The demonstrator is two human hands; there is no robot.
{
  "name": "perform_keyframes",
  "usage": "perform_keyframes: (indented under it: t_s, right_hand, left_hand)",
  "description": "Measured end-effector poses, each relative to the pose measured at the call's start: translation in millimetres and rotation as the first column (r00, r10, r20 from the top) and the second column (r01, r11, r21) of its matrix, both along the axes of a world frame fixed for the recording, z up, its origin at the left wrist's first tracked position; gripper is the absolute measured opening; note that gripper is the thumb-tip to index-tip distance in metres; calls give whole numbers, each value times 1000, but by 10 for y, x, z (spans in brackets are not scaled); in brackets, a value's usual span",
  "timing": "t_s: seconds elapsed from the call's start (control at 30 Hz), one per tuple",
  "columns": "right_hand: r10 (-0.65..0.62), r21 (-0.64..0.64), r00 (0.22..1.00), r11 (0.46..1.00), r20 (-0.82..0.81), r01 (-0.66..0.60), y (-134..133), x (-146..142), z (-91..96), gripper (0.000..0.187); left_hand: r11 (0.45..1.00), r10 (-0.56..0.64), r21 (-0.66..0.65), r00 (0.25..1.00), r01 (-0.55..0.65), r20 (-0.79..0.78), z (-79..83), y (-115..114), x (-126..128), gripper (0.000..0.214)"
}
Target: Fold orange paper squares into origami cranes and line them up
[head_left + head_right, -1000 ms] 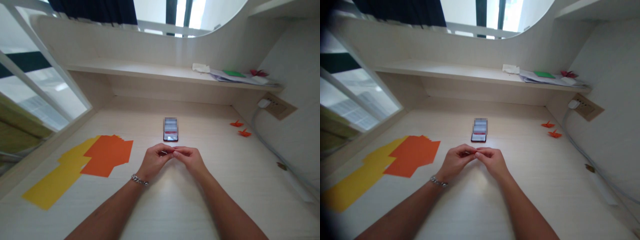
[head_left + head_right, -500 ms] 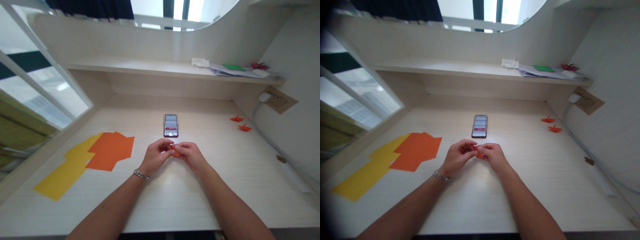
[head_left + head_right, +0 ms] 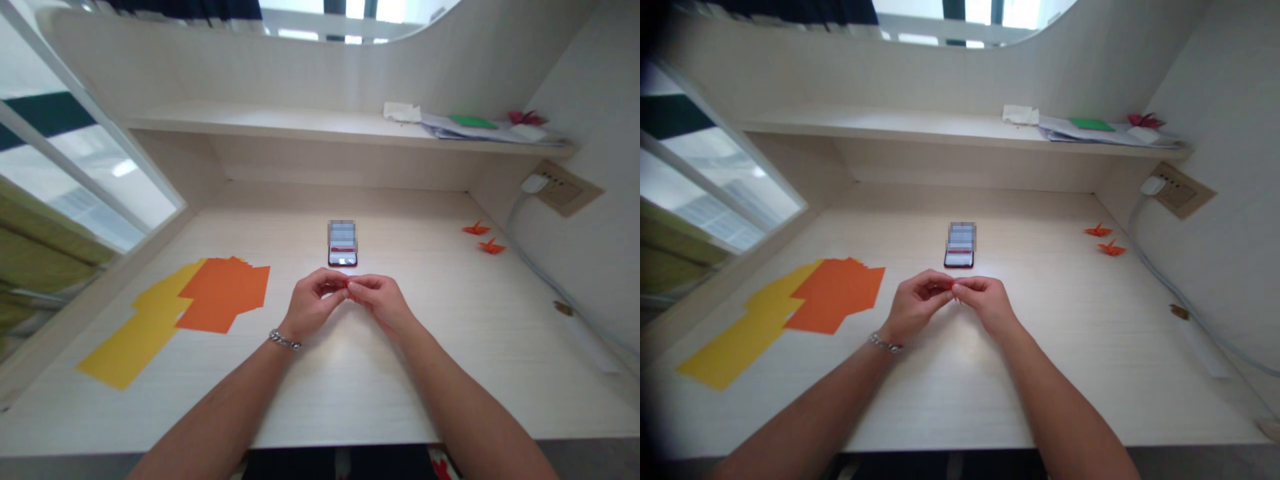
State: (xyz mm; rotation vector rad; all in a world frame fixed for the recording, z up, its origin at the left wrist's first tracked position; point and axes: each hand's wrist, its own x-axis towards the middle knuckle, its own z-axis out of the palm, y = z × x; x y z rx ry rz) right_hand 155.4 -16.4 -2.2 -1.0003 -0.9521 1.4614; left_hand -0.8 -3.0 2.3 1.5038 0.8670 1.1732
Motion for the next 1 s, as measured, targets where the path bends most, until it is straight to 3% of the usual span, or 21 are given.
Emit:
perform_keyframes:
  t_s: [0.13,0.37,0.6,1.0]
  right_hand:
    - [-71,147,990,988,121,53,3,0,16,21]
    - [-182,392,944,918,275,63,-47,-8,39,16]
    - [-204,420,926,906,318,56,-46,5,10,16]
    - [-112,422,958,906,265,-11,-39,11,29,22]
  left_hand:
    - [998,-15,-55,997,20,82,4,5,-5,23]
    - [979,-8,-190,951,70,308,-1,31,-2,23]
    - [967,0,-241,940,88,342,-7,42,-5,29]
    - [975,-22,-201,948,90,319,-25,56,-8,44]
